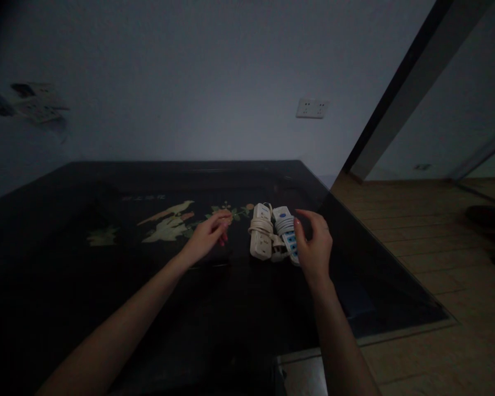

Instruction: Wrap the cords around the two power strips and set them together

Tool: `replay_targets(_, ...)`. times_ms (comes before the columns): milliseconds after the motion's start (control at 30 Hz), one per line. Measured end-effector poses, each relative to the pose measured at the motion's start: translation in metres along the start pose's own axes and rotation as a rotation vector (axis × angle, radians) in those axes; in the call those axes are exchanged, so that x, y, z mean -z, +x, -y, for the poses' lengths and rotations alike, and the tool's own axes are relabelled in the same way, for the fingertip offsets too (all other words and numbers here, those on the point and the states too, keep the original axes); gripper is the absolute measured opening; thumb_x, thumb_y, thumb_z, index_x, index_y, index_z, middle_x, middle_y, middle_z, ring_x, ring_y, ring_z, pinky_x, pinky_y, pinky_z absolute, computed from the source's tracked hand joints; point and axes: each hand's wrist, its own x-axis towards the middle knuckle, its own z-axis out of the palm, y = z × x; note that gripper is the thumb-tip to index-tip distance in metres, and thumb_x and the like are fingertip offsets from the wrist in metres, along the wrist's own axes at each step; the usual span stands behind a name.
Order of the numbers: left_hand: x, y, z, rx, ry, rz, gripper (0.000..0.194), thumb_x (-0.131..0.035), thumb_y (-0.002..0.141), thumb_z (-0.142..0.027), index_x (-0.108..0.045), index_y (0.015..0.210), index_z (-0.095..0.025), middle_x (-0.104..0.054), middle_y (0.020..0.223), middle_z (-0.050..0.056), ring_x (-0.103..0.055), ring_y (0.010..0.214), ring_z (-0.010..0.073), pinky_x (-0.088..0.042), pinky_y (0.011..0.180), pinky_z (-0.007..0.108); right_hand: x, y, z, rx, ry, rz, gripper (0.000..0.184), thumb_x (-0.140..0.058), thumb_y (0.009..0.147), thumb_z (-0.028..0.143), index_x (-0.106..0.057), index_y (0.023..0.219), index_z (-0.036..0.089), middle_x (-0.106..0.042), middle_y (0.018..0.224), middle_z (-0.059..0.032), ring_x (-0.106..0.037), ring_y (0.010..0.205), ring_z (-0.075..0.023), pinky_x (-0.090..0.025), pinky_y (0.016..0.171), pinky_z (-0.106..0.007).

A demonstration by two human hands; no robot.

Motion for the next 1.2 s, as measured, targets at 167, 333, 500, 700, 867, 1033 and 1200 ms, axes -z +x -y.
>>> replay_targets(167,0.043,-0.028,0.005,-0.015,-0.174,-0.130,0.022,-0.052,0.083,-0.036,-0.060,0.077,-0.016,-0.057,0.061,-0.001,-0.054,0.054,0.0111,-0.041,0.054,0.022,-0.040,-0.025,0.086,-0.107,0.595,0.238,0.021,-0.050,0.089,0.038,-0.061,0.092,0.020,-0.066,0.091,-0.0069,-0.064,0.086,-0.0193,-0.052,0.077,-0.032)
replay_targets(333,0.050,-0.057,0.031,0.178,-0.404,-0.290,0.026,-0.049,0.079,-0.040,-0.043,0.064,-0.019,-0.043,0.054,-0.005,-0.041,0.045,0.0076,-0.032,0.045,0.019,-0.117,-0.070,0.124,-0.328,0.949,0.682,0.037,-0.052,0.082,0.053,-0.056,0.068,0.019,-0.059,0.063,-0.0006,-0.056,0.057,-0.0129,-0.046,0.055,-0.025)
replay_targets(500,0.035,-0.070,0.048,0.173,-0.341,-0.304,0.031,-0.038,0.083,-0.043,-0.031,0.062,-0.022,-0.023,0.047,-0.010,-0.022,0.037,0.0069,-0.021,0.040,0.020,-0.151,-0.105,0.112,-0.514,0.923,0.774,0.049,-0.051,0.077,0.065,-0.050,0.059,0.019,-0.052,0.051,0.0011,-0.047,0.044,-0.0098,-0.034,0.043,-0.022)
replay_targets(700,0.020,-0.080,0.049,0.065,-0.120,-0.209,0.029,-0.047,0.084,-0.034,-0.043,0.059,-0.019,-0.044,0.051,-0.005,-0.043,0.050,0.0103,-0.033,0.052,0.022,-0.148,-0.116,0.100,-0.387,0.879,0.733,0.057,-0.046,0.078,0.068,-0.043,0.047,0.021,-0.042,0.042,0.0027,-0.038,0.040,-0.0089,-0.030,0.042,-0.023)
replay_targets(867,0.017,-0.081,0.050,0.003,0.036,-0.198,0.030,-0.044,0.087,-0.029,-0.044,0.058,-0.019,-0.047,0.055,-0.004,-0.046,0.057,0.0122,-0.034,0.058,0.023,-0.152,-0.118,0.096,-0.337,0.842,0.695,0.056,-0.040,0.082,0.066,-0.043,0.047,0.021,-0.040,0.042,0.0026,-0.038,0.040,-0.0096,-0.029,0.042,-0.024)
replay_targets(1033,0.018,-0.080,0.053,-0.025,0.108,-0.191,0.031,-0.040,0.088,-0.029,-0.043,0.059,-0.019,-0.048,0.056,-0.003,-0.047,0.059,0.0131,-0.034,0.060,0.024,-0.154,-0.117,0.093,-0.301,0.787,0.698,0.056,-0.041,0.081,0.066,-0.044,0.048,0.021,-0.041,0.042,0.0028,-0.038,0.040,-0.0098,-0.028,0.043,-0.024)
replay_targets(1200,0.019,-0.079,0.054,-0.032,0.147,-0.176,0.030,-0.038,0.087,-0.029,-0.044,0.060,-0.020,-0.049,0.057,-0.003,-0.047,0.061,0.0139,-0.036,0.062,0.024,-0.150,-0.113,0.092,-0.265,0.749,0.734,0.057,-0.042,0.082,0.064,-0.046,0.047,0.020,-0.042,0.041,0.0025,-0.040,0.041,-0.0100,-0.030,0.043,-0.023)
